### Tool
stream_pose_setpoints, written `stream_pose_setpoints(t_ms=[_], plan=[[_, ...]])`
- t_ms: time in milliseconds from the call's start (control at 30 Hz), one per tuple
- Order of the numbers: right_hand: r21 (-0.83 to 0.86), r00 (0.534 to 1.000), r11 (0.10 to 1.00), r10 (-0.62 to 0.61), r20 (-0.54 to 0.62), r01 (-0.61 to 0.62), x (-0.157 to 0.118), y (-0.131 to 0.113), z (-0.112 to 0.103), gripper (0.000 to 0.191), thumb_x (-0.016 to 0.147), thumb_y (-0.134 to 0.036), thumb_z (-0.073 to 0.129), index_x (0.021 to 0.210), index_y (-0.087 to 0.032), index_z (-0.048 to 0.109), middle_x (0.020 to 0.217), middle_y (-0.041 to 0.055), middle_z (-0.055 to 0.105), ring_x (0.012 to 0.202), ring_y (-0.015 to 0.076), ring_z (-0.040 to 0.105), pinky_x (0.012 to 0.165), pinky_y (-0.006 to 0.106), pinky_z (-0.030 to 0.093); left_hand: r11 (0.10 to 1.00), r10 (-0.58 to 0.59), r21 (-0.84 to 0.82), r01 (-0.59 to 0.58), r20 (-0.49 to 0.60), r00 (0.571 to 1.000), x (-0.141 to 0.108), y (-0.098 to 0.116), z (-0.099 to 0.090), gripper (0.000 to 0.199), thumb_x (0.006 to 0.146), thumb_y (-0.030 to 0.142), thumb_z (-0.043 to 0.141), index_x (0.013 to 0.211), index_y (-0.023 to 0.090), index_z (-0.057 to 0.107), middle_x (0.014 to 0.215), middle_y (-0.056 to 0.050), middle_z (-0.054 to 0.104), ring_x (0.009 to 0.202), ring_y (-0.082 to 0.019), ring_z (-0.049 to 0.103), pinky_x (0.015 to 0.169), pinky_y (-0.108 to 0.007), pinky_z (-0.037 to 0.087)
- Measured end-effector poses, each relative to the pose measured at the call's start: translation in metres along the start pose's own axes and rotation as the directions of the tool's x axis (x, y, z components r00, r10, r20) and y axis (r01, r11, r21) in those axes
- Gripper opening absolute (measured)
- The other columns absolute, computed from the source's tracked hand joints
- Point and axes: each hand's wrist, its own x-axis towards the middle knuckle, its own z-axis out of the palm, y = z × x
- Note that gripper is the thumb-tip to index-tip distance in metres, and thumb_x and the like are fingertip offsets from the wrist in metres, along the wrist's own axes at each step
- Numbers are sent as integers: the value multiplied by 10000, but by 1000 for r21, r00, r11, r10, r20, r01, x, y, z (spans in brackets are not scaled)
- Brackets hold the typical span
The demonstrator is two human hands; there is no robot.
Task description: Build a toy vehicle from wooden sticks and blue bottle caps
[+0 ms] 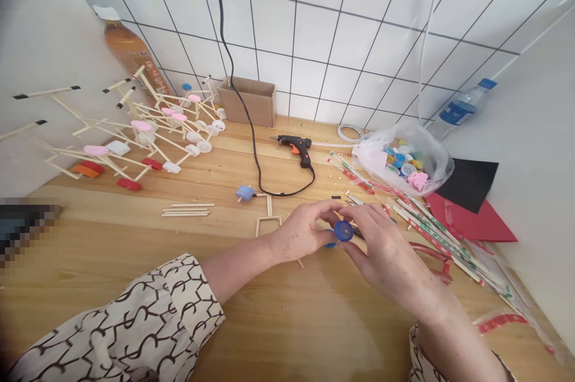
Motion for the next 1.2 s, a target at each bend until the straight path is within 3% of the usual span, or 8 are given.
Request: stream_pose_setpoints(t_ms=[900,1200], plan=[[11,999,1000,2,44,-2,0,2,1,289,795,-169,543,1075,-231,513,993,58,636,926,236,601,764,364,495,991,6,134,-10,27,1000,0,-11,4,378,698,93,569,1061,197,575,954,-34,682,848,-167,633,789,-265,474],[15,998,1000,-7,70,6,-1,3,1,300,805,-152,548,1089,-225,489,1003,61,621,941,234,571,775,371,481,993,15,118,-16,13,1000,0,-15,6,342,704,96,559,1032,188,588,895,-27,678,804,-158,624,736,-250,462]])
